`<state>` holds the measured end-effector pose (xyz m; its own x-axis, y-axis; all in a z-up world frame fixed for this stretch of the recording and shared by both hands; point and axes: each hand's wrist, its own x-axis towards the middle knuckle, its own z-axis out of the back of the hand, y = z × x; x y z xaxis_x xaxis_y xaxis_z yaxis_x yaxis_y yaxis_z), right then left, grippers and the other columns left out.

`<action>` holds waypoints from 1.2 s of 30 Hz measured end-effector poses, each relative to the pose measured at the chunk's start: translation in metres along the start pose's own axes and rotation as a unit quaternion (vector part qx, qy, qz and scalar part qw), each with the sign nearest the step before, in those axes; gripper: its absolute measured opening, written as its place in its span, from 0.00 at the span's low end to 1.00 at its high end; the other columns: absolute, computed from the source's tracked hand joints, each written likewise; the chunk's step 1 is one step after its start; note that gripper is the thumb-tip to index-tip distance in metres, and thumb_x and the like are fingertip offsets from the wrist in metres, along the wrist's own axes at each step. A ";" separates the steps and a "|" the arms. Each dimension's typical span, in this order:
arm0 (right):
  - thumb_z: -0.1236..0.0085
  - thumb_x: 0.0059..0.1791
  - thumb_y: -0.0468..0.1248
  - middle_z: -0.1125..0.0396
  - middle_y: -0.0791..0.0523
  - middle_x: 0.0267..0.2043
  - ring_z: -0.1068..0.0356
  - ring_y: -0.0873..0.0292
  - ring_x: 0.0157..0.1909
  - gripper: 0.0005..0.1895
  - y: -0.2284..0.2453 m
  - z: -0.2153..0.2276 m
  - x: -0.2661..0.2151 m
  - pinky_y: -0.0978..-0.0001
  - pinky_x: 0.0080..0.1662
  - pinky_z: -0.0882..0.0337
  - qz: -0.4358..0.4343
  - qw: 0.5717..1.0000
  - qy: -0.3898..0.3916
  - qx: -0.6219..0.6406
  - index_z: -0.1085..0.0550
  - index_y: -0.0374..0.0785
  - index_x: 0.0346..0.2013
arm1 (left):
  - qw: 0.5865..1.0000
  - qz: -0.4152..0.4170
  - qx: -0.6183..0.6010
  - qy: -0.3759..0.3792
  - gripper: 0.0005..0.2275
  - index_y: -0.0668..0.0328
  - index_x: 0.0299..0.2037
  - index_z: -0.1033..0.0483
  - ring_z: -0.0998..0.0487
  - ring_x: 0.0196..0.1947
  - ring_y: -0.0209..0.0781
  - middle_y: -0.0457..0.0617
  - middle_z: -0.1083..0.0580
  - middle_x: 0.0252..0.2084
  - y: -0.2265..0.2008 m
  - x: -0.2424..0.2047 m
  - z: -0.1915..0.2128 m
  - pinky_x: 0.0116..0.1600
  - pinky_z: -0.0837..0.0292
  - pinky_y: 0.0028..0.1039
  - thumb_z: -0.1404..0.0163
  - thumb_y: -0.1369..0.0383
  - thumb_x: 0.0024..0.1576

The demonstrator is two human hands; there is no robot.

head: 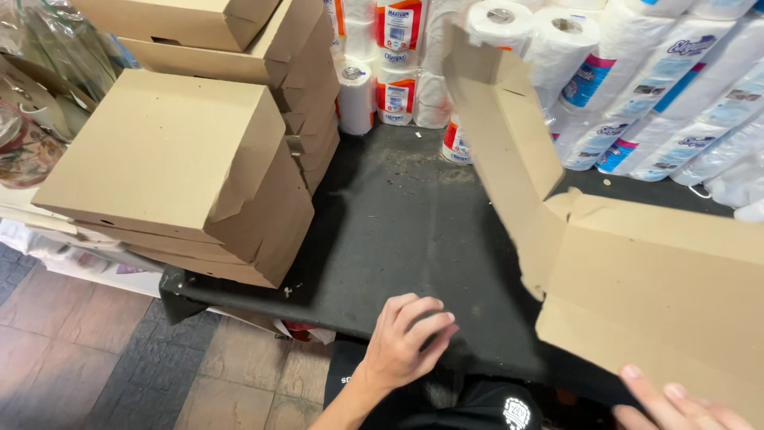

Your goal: The person assembles cardboard boxes by folding the sides and tucking in the flaps, then stacks the finished boxes on top of each other.

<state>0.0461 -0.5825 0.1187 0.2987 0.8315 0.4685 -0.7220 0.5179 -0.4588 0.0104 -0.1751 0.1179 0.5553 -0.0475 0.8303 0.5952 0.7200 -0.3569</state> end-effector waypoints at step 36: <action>0.45 0.51 0.48 0.30 0.71 0.35 0.27 0.64 0.34 0.08 0.094 -0.113 0.085 0.64 0.33 0.28 -0.313 0.892 0.174 0.275 0.22 0.56 0.42 | 0.957 0.006 0.081 0.277 0.09 0.63 0.44 0.30 0.30 0.36 0.50 0.51 0.29 0.36 0.019 -0.058 -0.072 0.37 0.35 0.34 0.51 0.82 0.54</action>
<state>0.0740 -0.4404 0.0302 0.8573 0.4762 0.1959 -0.5146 0.8051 0.2950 0.0311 -0.2083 0.0324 0.8107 -0.3669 0.4562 0.5147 0.8180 -0.2568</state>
